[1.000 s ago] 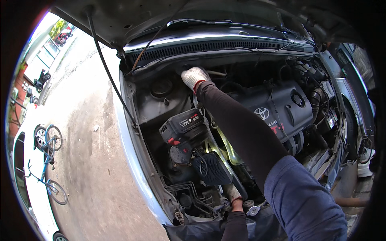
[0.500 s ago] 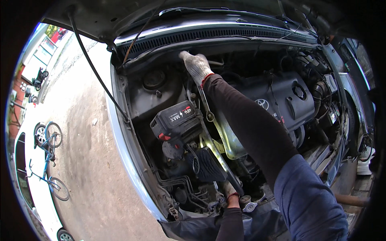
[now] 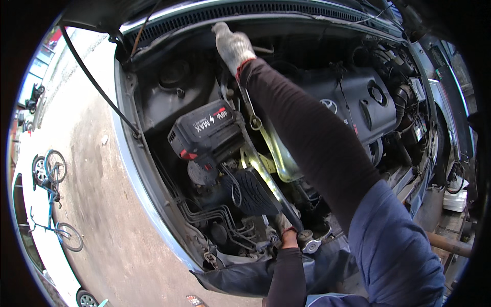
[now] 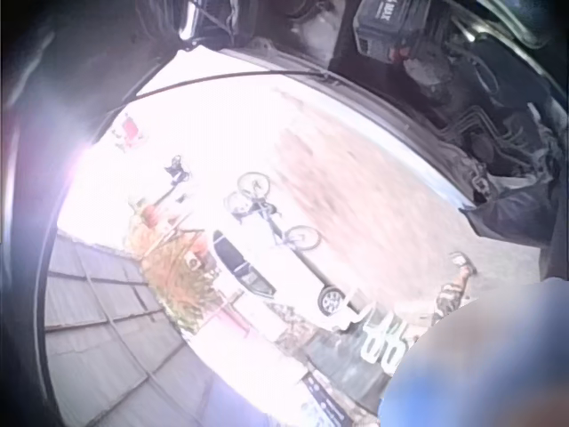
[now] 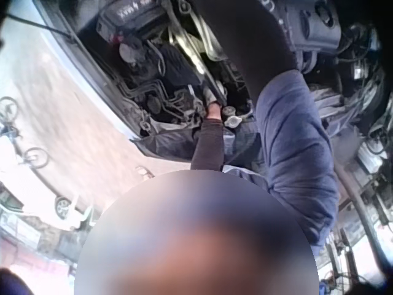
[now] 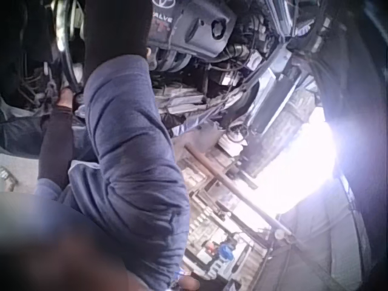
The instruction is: The person works under the hood of a Toyota, using a wrench to loosen and remove bolts from the engine area. They manipulate hoses and components with gloved hands, occasionally repositioning a protective cover. The task involves repeated tightening and loosening actions on engine parts.
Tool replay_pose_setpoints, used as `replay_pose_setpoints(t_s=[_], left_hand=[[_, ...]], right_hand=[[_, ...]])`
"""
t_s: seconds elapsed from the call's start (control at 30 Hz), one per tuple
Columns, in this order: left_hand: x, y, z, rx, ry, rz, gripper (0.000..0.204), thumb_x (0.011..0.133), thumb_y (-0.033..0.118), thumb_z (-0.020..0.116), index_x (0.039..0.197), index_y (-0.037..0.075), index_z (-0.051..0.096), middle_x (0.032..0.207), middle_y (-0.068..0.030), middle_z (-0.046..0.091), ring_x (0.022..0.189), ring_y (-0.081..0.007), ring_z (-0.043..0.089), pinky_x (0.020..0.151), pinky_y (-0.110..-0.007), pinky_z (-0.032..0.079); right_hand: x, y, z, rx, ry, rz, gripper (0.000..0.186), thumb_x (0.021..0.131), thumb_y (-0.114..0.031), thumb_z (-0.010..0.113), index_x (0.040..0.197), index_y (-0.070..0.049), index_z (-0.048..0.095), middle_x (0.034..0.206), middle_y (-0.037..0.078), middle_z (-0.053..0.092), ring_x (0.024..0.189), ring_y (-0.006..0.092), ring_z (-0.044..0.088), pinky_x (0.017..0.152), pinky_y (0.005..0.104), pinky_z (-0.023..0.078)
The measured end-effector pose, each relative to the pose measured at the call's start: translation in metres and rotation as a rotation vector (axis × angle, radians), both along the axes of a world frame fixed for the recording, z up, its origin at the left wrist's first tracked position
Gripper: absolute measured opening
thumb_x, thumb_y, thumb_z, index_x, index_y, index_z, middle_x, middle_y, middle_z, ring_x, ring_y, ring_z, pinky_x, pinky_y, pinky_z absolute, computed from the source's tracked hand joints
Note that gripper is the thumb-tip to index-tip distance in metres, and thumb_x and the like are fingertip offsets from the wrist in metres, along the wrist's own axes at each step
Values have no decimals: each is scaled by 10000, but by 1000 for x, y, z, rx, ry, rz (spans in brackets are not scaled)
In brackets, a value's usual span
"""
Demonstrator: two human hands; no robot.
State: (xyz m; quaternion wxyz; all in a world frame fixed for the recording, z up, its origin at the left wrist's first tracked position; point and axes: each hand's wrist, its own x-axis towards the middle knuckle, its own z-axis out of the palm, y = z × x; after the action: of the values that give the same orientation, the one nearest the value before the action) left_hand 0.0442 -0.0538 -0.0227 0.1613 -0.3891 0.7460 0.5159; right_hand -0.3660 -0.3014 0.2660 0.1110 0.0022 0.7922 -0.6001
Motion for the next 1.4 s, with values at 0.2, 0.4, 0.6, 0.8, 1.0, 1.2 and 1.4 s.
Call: replay_pose_setpoints(t_s=[0.2,0.4,0.6,0.8,1.0,1.2,1.4], left_hand=[[0,4,-22,-55,61,42,361,1013,362,493,975,89,725,957,-167,743,897,-371,708,780,-499,536],[4,3,-35,132,-118,-14,394,998,399,503,988,76,729,971,-202,746,901,-360,726,776,-474,550],[3,6,-20,229,-104,125,383,1000,389,505,1012,75,725,988,-198,742,912,-354,721,776,-467,552],[1,-2,-10,232,-75,155,370,1004,376,506,1032,74,718,1000,-193,736,915,-347,716,769,-463,553],[-4,-2,-7,254,-65,188,358,1007,364,508,1051,73,710,1012,-187,731,918,-339,710,762,-459,555],[-8,-6,-6,272,-55,205,346,1011,351,509,1071,71,703,1024,-182,725,920,-332,704,755,-455,556],[-7,-9,-1,271,-43,220,335,1014,339,510,1091,70,696,1036,-177,720,923,-325,699,748,-451,557]], right_hand=[[0,-1,11,-437,-146,12,558,964,-442,586,1238,36,668,1098,242,718,1001,305,686,943,386,500],[-1,-6,-1,-474,-114,-103,534,903,-436,616,1106,53,684,992,180,670,881,282,625,834,385,478],[-14,-17,-14,-407,-74,-213,385,875,-396,656,780,-24,645,662,29,538,599,166,473,595,361,389],[-7,-10,-12,-355,-46,-134,388,853,-368,698,688,-40,572,606,10,478,559,158,440,564,363,355],[4,2,-5,-436,-17,-67,396,929,-356,680,875,33,728,738,88,623,731,206,596,740,350,465],[7,11,-6,-462,-3,-52,396,969,-335,625,946,45,735,790,99,640,777,203,587,773,360,477],[-6,5,-12,-123,77,-29,596,979,-422,522,1032,143,707,1047,376,712,1080,483,693,972,477,510]])
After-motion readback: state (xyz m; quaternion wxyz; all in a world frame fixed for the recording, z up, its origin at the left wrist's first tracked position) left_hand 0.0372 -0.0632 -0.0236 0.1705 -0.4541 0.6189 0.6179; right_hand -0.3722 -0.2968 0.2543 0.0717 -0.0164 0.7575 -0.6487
